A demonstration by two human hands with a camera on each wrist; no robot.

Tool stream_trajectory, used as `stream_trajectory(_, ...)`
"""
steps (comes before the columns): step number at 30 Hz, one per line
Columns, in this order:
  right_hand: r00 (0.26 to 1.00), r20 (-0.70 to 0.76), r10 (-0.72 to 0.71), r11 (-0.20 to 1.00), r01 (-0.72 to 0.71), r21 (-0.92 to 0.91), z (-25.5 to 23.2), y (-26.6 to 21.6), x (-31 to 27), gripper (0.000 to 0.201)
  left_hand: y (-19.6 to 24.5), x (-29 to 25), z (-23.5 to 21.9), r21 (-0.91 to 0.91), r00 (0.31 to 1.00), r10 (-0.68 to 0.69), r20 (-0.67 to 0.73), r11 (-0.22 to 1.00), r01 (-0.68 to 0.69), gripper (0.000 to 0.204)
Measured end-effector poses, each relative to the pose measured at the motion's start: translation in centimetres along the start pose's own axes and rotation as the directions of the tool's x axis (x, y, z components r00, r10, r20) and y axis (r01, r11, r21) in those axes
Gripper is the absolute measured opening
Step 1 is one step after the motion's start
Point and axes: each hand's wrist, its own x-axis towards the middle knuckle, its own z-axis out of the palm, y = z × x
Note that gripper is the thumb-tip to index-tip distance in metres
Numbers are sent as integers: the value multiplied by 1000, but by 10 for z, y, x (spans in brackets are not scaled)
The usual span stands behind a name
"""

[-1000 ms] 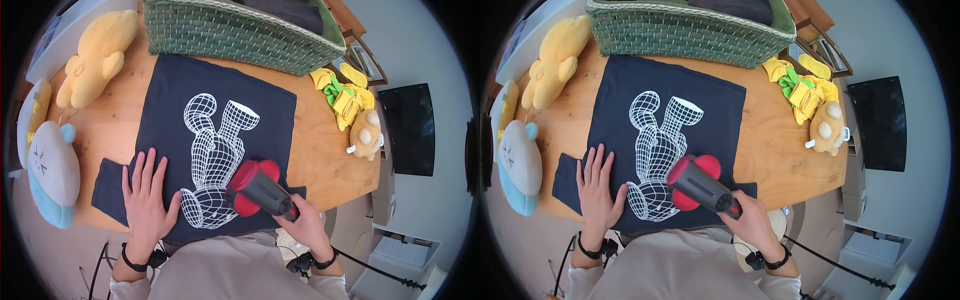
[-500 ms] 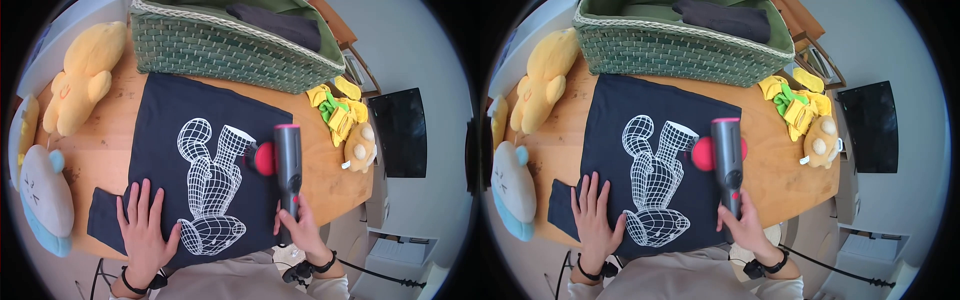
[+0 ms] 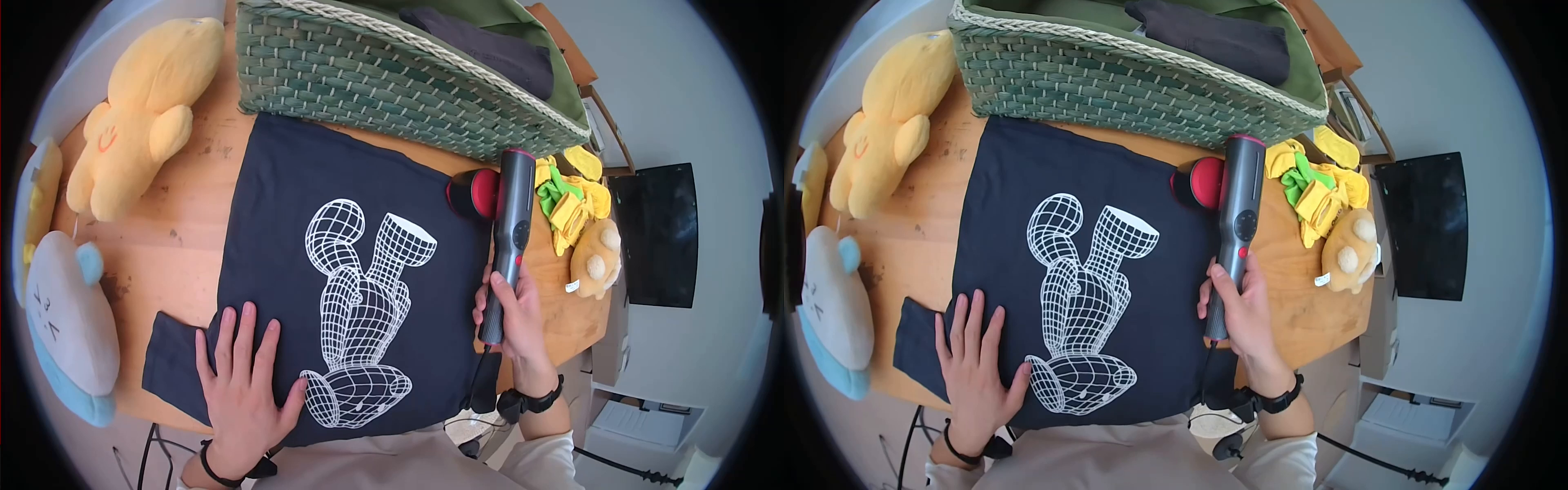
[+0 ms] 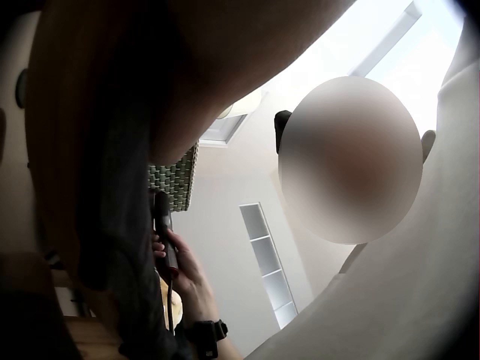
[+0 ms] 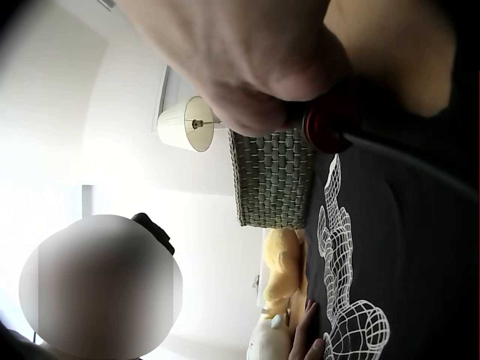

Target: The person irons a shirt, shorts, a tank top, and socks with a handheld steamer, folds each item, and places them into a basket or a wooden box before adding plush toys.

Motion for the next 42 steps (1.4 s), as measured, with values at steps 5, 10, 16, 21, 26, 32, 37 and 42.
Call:
stream_trajectory(5,999,18,-47,982,43,185,-30,0,-11,38,3,0,2,21,999,11,-49,1000,-10,70)
stream_trajectory(10,973,104,-205,756,91,648,-75,14,-52,58,8,-2,4,52,992,33,-120,998,-27,67)
stream_trajectory(16,899,260,-352,524,-40,851,-141,74,-98,69,24,-3,8,128,985,17,-169,992,5,61)
stream_trajectory(21,879,264,-398,437,-72,897,-169,124,-125,67,100,-4,10,-103,974,221,40,971,-216,66)
stream_trajectory(26,876,246,-415,325,-110,939,-181,134,-125,67,165,16,26,-137,898,413,154,909,-394,76)
stream_trajectory(32,867,203,-456,196,-125,973,-184,153,-116,57,189,65,53,141,850,486,205,845,-517,104)
stream_trajectory(37,866,149,-478,135,-95,986,-179,154,-119,57,212,86,68,213,831,529,174,803,-556,106)
stream_trajectory(42,871,146,-468,153,-83,985,-177,152,-118,58,222,94,48,213,802,593,66,777,-592,77)
